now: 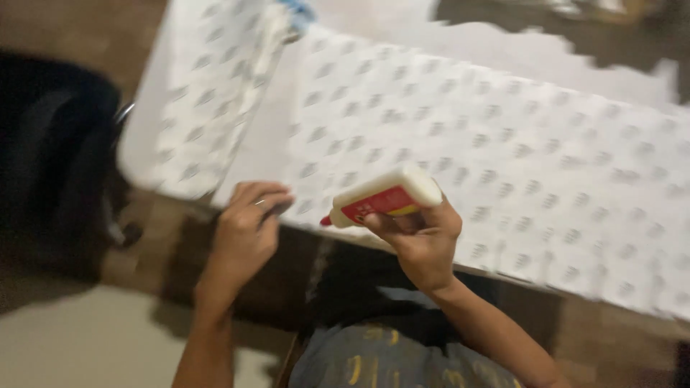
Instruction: The person arranges multiple printed paper bag templates on a table, applies liquid glue to the edges using a bottle, and folds the edges to assemble the bags.
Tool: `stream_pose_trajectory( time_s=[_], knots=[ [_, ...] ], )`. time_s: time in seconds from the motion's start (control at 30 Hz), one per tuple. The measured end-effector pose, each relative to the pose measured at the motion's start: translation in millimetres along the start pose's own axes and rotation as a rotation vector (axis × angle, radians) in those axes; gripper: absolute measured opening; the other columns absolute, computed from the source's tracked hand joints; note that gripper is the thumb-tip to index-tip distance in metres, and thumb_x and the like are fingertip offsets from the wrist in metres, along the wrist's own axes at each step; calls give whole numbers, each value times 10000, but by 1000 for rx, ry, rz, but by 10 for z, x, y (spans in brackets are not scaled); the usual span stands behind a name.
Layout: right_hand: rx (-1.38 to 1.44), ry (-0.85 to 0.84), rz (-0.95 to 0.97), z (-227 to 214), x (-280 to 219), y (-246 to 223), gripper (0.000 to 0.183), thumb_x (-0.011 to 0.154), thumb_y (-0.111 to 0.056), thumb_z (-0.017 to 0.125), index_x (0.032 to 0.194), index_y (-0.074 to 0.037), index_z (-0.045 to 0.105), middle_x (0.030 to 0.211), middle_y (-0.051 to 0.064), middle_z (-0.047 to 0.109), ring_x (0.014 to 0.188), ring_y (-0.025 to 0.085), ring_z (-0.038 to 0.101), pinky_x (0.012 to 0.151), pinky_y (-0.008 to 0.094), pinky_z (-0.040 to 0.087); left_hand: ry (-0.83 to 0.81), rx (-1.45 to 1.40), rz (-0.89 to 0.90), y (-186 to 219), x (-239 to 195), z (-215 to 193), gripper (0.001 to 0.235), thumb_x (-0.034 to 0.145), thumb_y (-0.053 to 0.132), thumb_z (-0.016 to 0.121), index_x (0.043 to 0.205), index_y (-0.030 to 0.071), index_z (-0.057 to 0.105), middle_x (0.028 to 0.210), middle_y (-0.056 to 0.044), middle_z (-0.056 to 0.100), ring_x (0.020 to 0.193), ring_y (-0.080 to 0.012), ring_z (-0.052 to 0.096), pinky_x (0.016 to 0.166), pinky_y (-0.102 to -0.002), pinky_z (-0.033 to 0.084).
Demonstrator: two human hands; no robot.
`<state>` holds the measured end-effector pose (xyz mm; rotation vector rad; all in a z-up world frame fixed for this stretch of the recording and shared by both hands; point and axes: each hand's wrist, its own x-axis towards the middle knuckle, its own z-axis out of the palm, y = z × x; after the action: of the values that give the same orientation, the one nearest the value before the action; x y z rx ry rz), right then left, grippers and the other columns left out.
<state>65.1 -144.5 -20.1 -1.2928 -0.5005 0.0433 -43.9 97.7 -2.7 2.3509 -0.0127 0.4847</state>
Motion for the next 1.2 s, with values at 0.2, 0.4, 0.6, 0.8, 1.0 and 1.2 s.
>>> stream_pose_trajectory(
  time_s=[0.2, 0.4, 0.6, 0.8, 1.0, 1.2],
  knots=[
    [-521, 361, 224, -1596, 68, -623, 410, 831, -123, 756, 564, -162, 448, 720, -17, 425, 656, 110, 409, 579, 292, 355, 120, 273, 141, 487, 273, 252, 334, 864, -215, 575, 1100, -24, 714, 1075, -169, 669, 966, -367, 602, 938, -463, 461],
    [-640, 639, 340, -3143, -159, -1730, 358, 1024, -107, 630, 1374, -99, 557, 1054, 59, 694, 824, 71, 630, 774, 216, 557, 55, 60, 268, 1333, 715, 893, 148, 982, -102, 643, 1117, -46, 671, 1002, -157, 668, 908, -335, 622, 860, -419, 507],
    [-1183, 458, 501, -4460, -619, -1807, 387, 1048, -108, 699, 1406, 34, 658, 1078, 118, 696, 806, 150, 580, 659, 322, 470, -106, -260, 638, 2371, 1041, 1994, 128, 1017, -53, 486, 1105, -48, 580, 819, -164, 568, 681, -341, 484, 650, -454, 399],
    [-1572, 440, 91, -4516, -779, -1613, 377, 986, -45, 818, 1356, 6, 763, 1104, 223, 621, 966, 352, 650, 890, 444, 531, -312, -447, 789, 3163, 997, 3025, 132, 992, -65, 475, 1099, -76, 551, 996, -210, 548, 861, -361, 555, 762, -458, 442],
    [-1309, 279, -176, -4148, -1043, -1546, 259, 906, 82, 791, 1156, 76, 723, 1211, 244, 679, 1115, 415, 650, 982, 492, 527, -184, -320, 769, 3312, 820, 3686, 133, 992, 37, 572, 1057, -74, 609, 1111, -268, 605, 1086, -393, 658, 996, -474, 490],
    [-978, 201, -144, -4057, -1073, -1423, 234, 812, -16, 811, 1042, 13, 774, 1172, 234, 723, 1065, 404, 734, 929, 470, 576, -228, -249, 736, 3308, 804, 3784, 86, 989, -4, 608, 1043, -71, 617, 970, -233, 625, 1143, -401, 659, 979, -499, 497]
  ],
)
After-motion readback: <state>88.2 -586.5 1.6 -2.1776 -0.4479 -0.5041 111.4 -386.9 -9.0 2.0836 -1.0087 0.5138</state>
